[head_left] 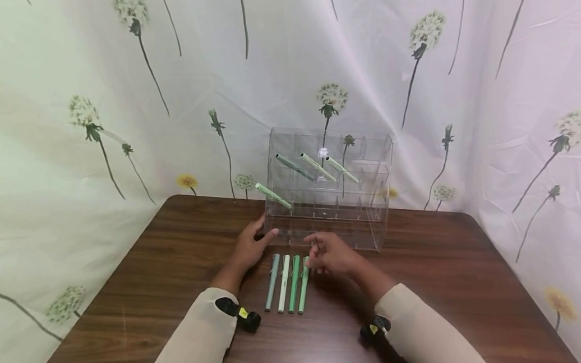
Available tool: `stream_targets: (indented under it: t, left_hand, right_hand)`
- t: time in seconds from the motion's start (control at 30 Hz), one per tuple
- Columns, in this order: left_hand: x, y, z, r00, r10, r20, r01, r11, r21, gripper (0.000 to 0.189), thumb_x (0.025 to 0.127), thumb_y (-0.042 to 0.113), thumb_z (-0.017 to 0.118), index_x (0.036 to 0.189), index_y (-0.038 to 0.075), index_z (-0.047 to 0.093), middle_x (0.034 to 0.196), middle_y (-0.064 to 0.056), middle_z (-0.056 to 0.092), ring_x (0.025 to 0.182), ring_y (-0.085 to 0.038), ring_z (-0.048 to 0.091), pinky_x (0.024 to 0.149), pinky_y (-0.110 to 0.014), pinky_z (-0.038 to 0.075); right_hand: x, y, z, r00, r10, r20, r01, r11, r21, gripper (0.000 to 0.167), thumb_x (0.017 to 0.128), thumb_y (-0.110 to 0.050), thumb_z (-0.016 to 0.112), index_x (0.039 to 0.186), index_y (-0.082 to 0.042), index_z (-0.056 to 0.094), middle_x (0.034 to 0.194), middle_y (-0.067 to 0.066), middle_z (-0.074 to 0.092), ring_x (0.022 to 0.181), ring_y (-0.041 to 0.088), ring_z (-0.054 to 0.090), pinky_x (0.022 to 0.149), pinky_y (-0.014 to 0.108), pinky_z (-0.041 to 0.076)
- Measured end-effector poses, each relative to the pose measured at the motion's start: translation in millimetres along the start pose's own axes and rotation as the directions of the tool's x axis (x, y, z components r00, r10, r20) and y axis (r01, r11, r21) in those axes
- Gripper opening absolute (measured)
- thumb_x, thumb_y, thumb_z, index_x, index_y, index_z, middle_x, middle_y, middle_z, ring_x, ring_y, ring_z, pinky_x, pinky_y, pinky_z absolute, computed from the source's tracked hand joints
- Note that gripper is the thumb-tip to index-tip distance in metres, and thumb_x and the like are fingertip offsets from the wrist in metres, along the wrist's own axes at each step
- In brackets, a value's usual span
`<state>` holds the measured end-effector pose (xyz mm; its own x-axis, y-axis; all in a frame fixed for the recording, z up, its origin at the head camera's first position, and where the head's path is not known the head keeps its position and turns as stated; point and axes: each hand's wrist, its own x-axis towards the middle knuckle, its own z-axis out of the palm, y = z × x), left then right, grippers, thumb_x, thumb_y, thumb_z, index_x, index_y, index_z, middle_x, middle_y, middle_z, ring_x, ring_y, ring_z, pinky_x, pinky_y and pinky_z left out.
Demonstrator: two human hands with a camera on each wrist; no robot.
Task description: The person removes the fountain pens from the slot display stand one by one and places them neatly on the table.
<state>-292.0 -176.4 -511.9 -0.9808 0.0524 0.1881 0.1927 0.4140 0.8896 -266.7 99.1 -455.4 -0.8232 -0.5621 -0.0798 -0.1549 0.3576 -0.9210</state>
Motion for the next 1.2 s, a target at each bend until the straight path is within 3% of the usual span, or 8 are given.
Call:
stream_targets:
  t: [0.33,0.57,0.8,1.07,1.2]
  left_hand:
    - [0.0,3.5,2.3,1.0,-0.015,-0.009,0.015,1.0,-0.002,0.078,0.107,0.044,0.072,0.173,0.027,0.034,0.164,-0.023,0.05,0.154,-0.043,0.047,0.128,-0.063,0.036]
    - [1.2,4.0,2.6,1.0,0.005,-0.007,-0.005,1.0,-0.023,0.076,0.108,0.04,0.072,0.173,0.026,0.035,0.163,-0.022,0.053,0.153,-0.042,0.049,0.128,-0.062,0.037]
    - [0.3,6.8,0.5,1.0,0.019,-0.004,-0.019,1.0,-0.009,0.074,0.109,0.037,0.071,0.172,0.025,0.036,0.162,-0.022,0.054,0.153,-0.043,0.049,0.127,-0.063,0.038]
    - [-1.8,6.5,0.3,1.0,-0.005,-0.005,0.005,1.0,-0.007,0.075,0.108,0.043,0.071,0.172,0.028,0.036,0.167,-0.021,0.049,0.157,-0.043,0.045,0.128,-0.065,0.035]
    - [-0.5,4.5,0.5,1.0,-0.009,-0.005,0.009,1.0,-0.004,0.075,0.108,0.043,0.071,0.172,0.028,0.036,0.168,-0.02,0.049,0.157,-0.043,0.044,0.129,-0.064,0.034]
  right_hand:
    - [9.0,-32.2,-10.9,1.0,-0.01,0.014,0.011,0.999,-0.035,0.058,0.099,-0.003,0.079,0.151,0.01,0.054,0.088,0.003,0.067,0.065,0.019,0.06,0.064,0.033,0.053]
    - [21.6,-55.4,-20.4,0.999,-0.044,-0.022,0.042,0.996,-0.083,0.052,0.1,-0.011,0.08,0.146,0.005,0.062,0.089,0.003,0.069,0.07,0.03,0.068,0.064,0.037,0.059]
    - [34.7,-75.5,-21.1,0.994,-0.043,-0.1,0.031,0.993,-0.117,0.05,0.102,-0.02,0.079,0.146,0.001,0.064,0.1,0.005,0.067,0.059,0.019,0.059,0.061,0.033,0.055]
    - [51.2,-88.1,-17.8,0.985,-0.098,-0.143,0.077,0.986,-0.149,0.05,0.104,-0.022,0.078,0.147,-0.001,0.064,0.117,0.011,0.068,0.055,0.014,0.051,0.06,0.035,0.052]
    - [58.8,-94.3,-14.7,0.977,-0.13,-0.167,0.092,0.972,-0.215,0.046,0.105,-0.024,0.077,0.143,-0.002,0.068,0.127,0.015,0.07,0.066,0.013,0.054,0.065,0.031,0.051]
